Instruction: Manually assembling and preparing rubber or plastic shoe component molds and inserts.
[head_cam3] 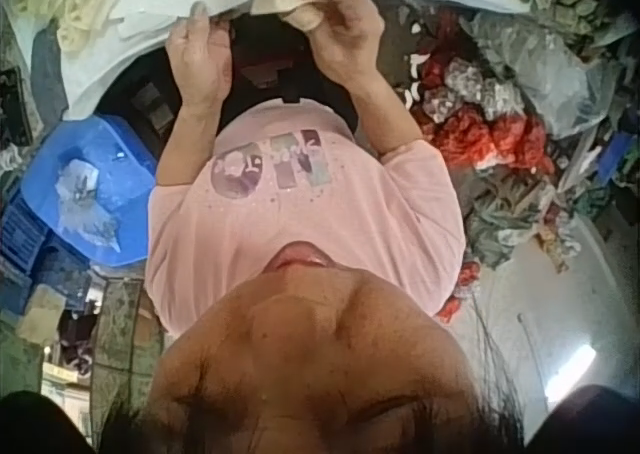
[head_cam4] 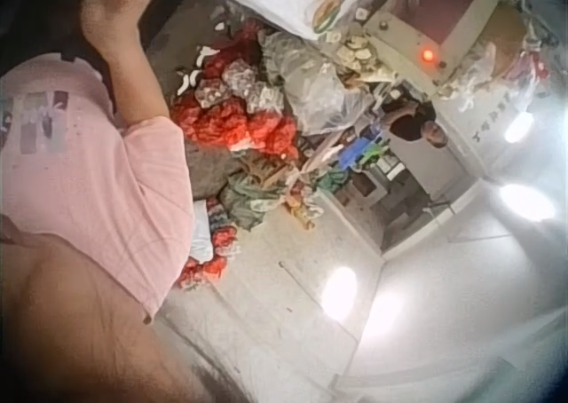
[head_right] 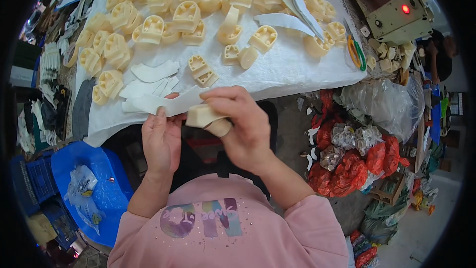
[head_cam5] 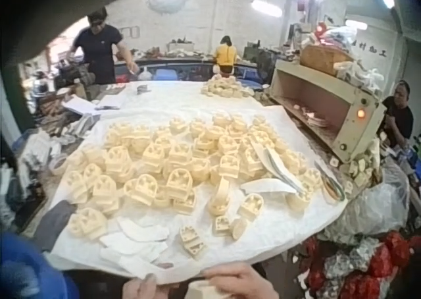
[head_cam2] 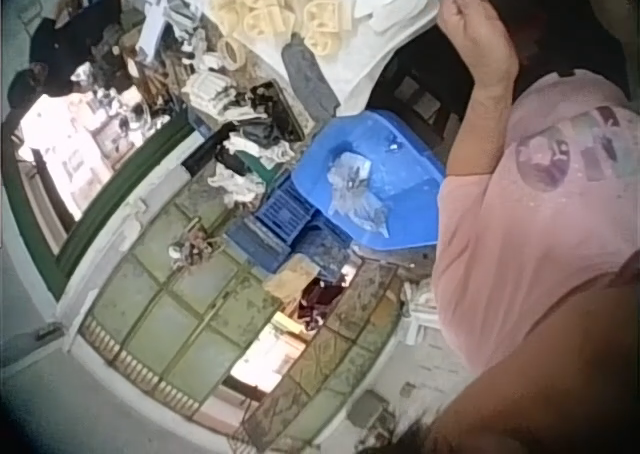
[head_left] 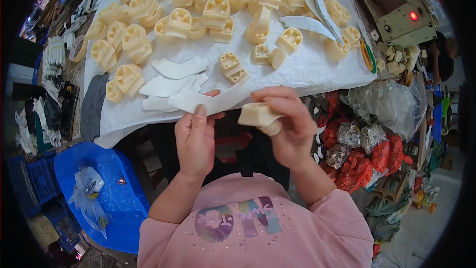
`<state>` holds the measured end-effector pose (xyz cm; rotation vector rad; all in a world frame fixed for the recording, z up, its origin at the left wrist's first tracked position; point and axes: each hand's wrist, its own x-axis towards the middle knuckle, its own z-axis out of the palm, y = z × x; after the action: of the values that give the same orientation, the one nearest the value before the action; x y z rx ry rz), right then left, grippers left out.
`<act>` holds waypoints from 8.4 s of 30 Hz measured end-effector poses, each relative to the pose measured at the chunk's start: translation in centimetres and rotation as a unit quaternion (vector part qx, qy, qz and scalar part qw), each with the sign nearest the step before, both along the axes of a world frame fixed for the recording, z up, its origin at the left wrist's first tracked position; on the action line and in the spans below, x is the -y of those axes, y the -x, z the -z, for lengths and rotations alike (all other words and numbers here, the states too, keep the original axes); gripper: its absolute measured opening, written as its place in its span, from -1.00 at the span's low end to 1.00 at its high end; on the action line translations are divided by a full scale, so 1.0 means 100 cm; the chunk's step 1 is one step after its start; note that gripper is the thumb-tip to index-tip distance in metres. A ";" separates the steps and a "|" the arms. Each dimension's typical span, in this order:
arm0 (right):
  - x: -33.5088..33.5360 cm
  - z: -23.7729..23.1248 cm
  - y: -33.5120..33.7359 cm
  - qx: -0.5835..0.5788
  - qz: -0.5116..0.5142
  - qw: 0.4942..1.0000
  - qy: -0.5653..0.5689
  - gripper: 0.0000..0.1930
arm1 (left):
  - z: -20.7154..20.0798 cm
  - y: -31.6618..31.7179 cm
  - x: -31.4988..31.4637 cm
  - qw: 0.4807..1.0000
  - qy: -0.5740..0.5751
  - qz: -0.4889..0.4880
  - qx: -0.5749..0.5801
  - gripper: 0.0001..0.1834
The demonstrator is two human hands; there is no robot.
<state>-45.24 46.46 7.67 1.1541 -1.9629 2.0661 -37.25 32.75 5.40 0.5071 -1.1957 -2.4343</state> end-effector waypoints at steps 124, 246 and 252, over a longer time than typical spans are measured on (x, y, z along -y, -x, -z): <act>-0.008 0.025 0.007 0.368 -0.190 0.906 -0.086 -0.59 | 0.007 -0.006 0.008 0.847 0.506 0.063 -0.152 -0.79; 0.006 0.030 -0.008 0.173 -0.001 0.976 -0.130 -0.78 | 0.002 0.006 -0.013 0.765 0.643 -0.027 -0.022 -0.52; 0.004 0.048 -0.010 0.482 -0.215 0.838 0.142 -0.68 | 0.004 0.009 -0.014 0.765 0.641 -0.065 -0.003 -0.56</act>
<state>-44.20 46.02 2.87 0.5172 -1.5715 3.5324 -38.13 34.14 5.00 0.1082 -2.2843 -0.9944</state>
